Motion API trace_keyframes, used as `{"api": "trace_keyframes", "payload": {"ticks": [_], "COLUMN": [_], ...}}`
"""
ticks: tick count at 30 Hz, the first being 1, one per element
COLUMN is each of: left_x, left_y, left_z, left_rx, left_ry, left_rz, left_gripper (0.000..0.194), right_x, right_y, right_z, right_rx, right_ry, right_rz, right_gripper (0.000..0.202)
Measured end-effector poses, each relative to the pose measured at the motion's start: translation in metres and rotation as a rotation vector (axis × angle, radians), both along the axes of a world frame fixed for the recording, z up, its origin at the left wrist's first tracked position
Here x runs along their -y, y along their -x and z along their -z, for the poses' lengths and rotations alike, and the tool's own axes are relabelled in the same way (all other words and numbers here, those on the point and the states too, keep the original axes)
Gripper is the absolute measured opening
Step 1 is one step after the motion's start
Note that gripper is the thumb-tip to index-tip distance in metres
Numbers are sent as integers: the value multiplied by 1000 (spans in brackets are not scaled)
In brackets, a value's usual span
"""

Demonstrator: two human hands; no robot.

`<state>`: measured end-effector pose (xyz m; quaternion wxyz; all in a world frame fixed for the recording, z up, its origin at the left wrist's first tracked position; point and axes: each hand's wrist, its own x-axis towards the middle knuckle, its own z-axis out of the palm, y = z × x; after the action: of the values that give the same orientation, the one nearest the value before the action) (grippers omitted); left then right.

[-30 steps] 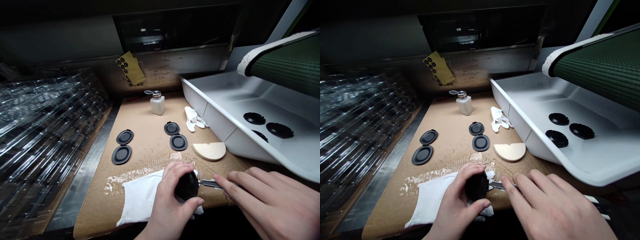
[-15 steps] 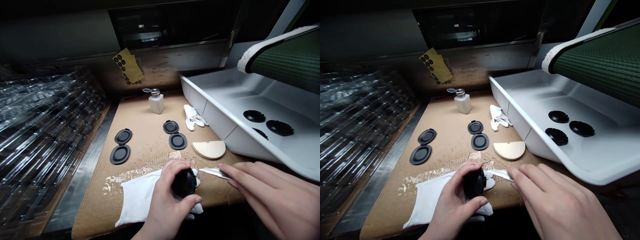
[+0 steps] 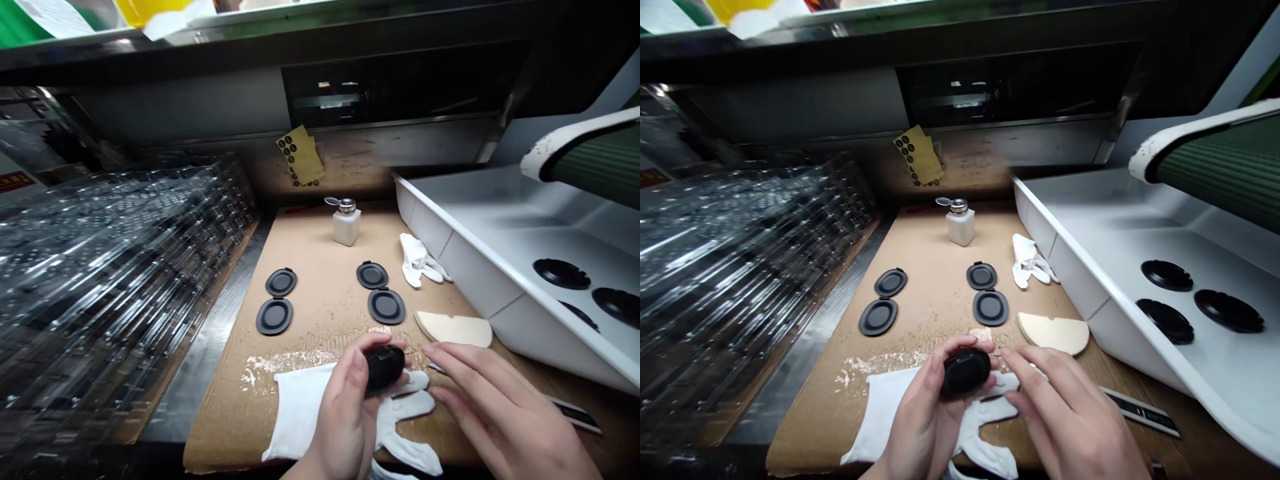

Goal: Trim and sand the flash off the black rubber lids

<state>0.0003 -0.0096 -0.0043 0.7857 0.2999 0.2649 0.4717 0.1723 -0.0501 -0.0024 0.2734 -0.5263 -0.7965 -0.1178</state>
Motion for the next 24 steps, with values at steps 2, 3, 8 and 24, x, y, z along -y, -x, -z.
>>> {"api": "trace_keyframes", "payload": {"ticks": [2, 3, 8, 24], "left_x": [0, 0, -7, -19], "left_y": [-2, -2, -2, -1], "left_z": [-1, -1, 3, 26], "left_rx": [49, 72, 201, 200], "left_ry": [48, 65, 255, 151], "left_rz": [-11, -22, -44, 31], "left_gripper": [37, 39, 50, 31], "right_x": [-13, -20, -74, -186], "right_y": [15, 21, 40, 137], "right_z": [-16, -23, -41, -26], "right_rx": [-53, -70, -87, 141], "right_ry": [-15, -17, 210, 651], "right_rz": [-114, -148, -13, 62], "right_gripper": [34, 28, 22, 27]}}
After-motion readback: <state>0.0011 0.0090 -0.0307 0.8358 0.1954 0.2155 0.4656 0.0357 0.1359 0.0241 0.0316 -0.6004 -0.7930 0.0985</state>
